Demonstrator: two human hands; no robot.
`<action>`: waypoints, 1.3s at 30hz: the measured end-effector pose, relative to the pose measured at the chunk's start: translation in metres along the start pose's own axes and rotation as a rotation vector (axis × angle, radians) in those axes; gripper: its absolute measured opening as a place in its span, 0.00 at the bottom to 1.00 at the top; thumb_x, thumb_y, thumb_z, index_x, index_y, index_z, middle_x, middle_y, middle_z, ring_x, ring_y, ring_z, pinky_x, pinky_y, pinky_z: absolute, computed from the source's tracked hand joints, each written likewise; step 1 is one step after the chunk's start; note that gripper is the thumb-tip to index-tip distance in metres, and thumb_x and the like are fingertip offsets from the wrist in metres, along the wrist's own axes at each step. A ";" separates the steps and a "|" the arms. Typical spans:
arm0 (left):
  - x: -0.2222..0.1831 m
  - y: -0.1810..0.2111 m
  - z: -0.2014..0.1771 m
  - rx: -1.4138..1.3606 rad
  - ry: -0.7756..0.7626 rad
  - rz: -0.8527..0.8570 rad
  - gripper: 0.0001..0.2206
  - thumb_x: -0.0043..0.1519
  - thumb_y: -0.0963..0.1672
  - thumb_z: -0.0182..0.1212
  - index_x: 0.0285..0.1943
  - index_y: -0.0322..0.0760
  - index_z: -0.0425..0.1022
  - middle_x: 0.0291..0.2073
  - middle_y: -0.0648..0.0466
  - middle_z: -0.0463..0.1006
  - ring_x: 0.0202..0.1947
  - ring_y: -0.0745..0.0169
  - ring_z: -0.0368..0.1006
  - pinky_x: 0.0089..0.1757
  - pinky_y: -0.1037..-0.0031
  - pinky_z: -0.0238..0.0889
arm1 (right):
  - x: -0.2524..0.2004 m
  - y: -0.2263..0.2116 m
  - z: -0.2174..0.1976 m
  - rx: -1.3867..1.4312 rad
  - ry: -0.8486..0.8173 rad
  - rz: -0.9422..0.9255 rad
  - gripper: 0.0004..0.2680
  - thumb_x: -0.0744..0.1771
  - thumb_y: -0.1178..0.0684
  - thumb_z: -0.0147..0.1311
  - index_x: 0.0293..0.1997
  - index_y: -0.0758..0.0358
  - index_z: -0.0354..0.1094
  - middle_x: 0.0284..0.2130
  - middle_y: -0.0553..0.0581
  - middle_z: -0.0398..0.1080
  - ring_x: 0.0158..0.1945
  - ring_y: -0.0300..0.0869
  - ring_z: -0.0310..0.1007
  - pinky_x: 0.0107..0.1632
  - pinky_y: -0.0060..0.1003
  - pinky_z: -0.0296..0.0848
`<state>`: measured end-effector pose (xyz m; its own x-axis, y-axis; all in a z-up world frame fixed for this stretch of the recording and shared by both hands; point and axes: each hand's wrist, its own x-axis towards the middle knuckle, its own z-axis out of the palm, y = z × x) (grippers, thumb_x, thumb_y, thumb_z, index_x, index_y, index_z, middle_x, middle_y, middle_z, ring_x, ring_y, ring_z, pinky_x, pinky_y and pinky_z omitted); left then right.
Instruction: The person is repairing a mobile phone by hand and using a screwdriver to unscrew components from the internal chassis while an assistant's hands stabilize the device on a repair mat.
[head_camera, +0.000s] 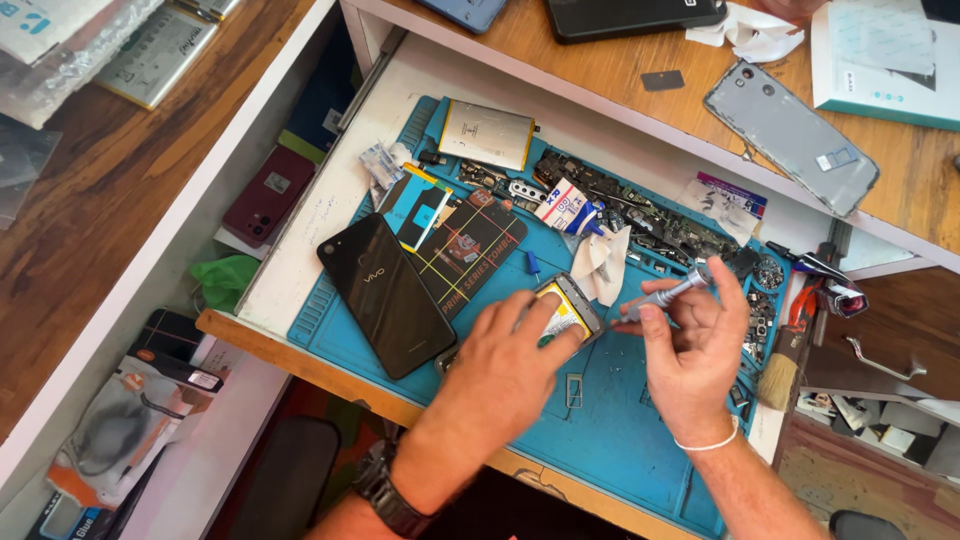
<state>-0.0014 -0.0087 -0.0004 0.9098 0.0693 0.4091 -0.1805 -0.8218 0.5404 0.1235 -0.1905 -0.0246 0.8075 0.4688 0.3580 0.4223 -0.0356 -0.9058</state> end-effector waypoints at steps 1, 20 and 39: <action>0.000 0.003 0.001 0.002 0.000 0.000 0.18 0.52 0.40 0.63 0.52 0.37 0.78 0.55 0.41 0.72 0.58 0.38 0.66 0.54 0.54 0.62 | 0.001 0.000 0.001 0.002 0.000 -0.001 0.26 0.71 0.68 0.48 0.76 0.58 0.37 0.52 0.67 0.68 0.47 0.48 0.77 0.49 0.46 0.85; 0.003 0.011 0.007 0.112 0.027 0.017 0.17 0.58 0.40 0.56 0.56 0.41 0.79 0.52 0.41 0.71 0.56 0.39 0.65 0.54 0.53 0.61 | 0.001 -0.003 0.002 -0.075 0.005 -0.060 0.28 0.69 0.70 0.53 0.74 0.59 0.40 0.54 0.68 0.68 0.49 0.47 0.77 0.48 0.40 0.84; 0.003 0.009 0.005 0.042 0.007 -0.033 0.24 0.50 0.41 0.64 0.58 0.35 0.77 0.53 0.41 0.71 0.57 0.38 0.65 0.53 0.52 0.61 | -0.004 0.009 0.000 -0.161 -0.061 -0.148 0.28 0.68 0.69 0.56 0.73 0.56 0.41 0.52 0.68 0.70 0.48 0.47 0.78 0.47 0.36 0.82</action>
<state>0.0019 -0.0188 0.0017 0.9124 0.1009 0.3966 -0.1341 -0.8420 0.5225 0.1240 -0.1921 -0.0338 0.7079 0.5313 0.4654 0.5981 -0.1005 -0.7951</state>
